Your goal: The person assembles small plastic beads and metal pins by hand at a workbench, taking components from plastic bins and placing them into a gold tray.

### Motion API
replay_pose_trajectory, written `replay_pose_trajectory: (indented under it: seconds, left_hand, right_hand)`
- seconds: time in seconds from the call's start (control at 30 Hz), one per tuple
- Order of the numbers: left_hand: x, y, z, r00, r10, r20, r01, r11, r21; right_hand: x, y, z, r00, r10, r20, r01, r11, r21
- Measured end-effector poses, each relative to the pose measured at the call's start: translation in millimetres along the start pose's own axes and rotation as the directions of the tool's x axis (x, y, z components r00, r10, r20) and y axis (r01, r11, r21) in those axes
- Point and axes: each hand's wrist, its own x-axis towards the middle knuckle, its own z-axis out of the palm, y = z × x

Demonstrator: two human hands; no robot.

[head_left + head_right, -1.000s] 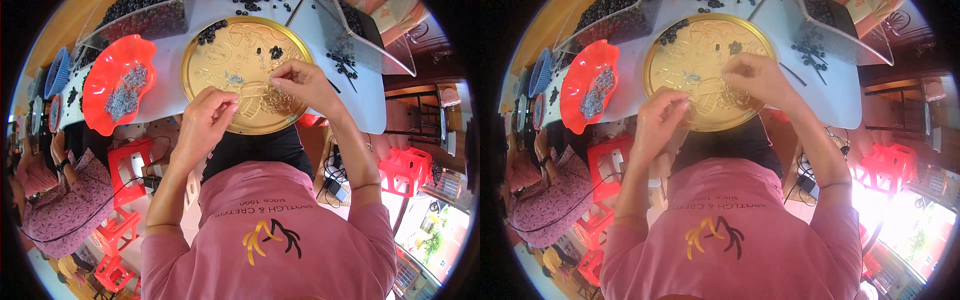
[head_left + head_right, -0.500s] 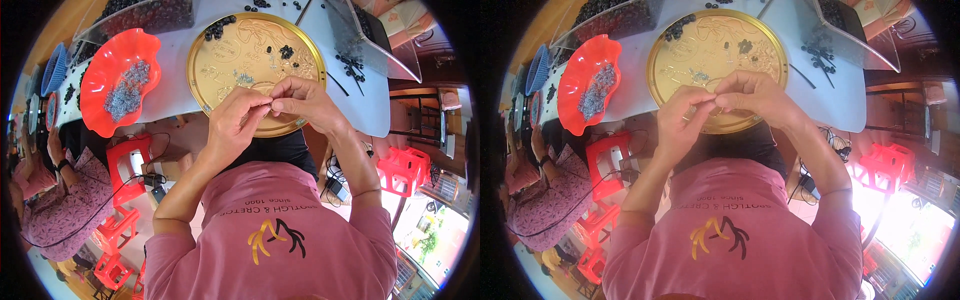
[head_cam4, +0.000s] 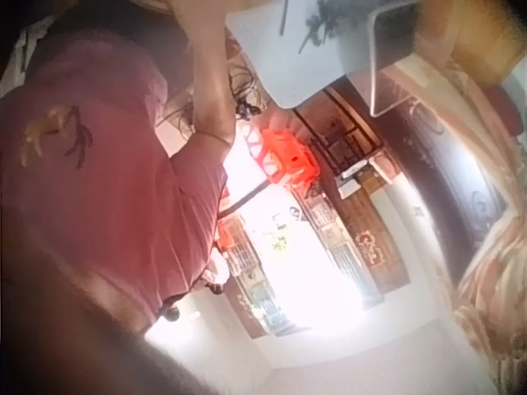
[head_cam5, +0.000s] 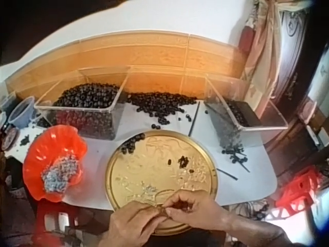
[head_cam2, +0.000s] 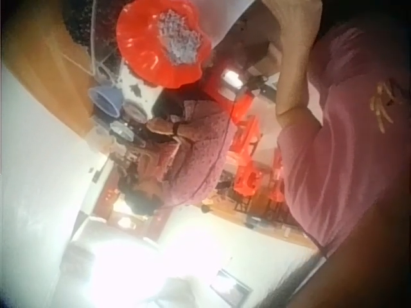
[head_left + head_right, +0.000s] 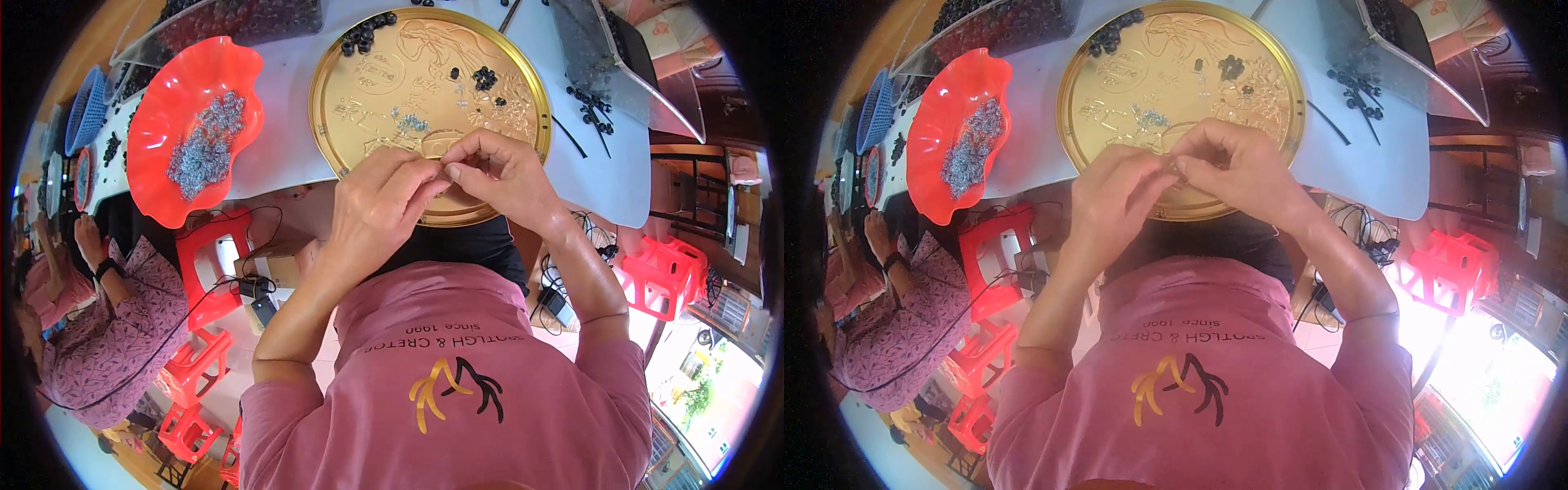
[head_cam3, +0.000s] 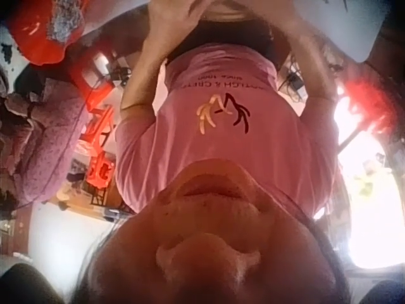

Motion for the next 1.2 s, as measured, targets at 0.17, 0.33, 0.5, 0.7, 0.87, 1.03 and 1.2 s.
replay_pose_trajectory:
  seconds: [0.17,0.33,0.5,0.7,0.87,1.03,1.2]
  left_hand:
    - [20.1,-19.7,-22.7,1.0,0.023,0.019,-0.026,0.989,0.148]
    - [37.3,-40.2,-24.7,0.998,-0.005,0.06,-0.012,0.958,0.285]
    - [36.4,-50.8,-25.7,0.988,0.004,0.157,-0.056,0.944,0.324]
    - [31.4,-40.7,-42.3,0.978,-0.029,0.207,-0.044,0.939,0.341]
    - [36.0,-30.9,-30.7,0.988,-0.062,0.143,0.019,0.958,0.286]
    - [35.7,-33.0,-21.9,0.972,0.004,0.235,-0.06,0.971,0.232]
    - [34.8,-20.0,-25.1,0.987,-0.038,0.154,0.015,0.988,0.151]
  right_hand:
    - [16.9,-6.1,-6.4,0.907,-0.42,-0.024,0.307,0.7,-0.645]
    - [43.5,-4.1,-5.7,0.902,-0.432,0.007,0.316,0.647,-0.694]
    - [50.0,3.6,0.0,0.879,-0.47,0.078,0.345,0.514,-0.785]
    - [42.9,1.9,-5.6,0.928,-0.364,0.087,0.297,0.577,-0.761]
    - [35.0,-10.4,-6.5,0.994,-0.105,-0.012,0.087,0.875,-0.476]
    - [38.0,7.2,-10.7,0.989,-0.133,-0.064,0.126,0.987,-0.096]
    - [32.1,-6.1,-12.0,0.994,-0.099,-0.047,0.1,0.995,0.021]
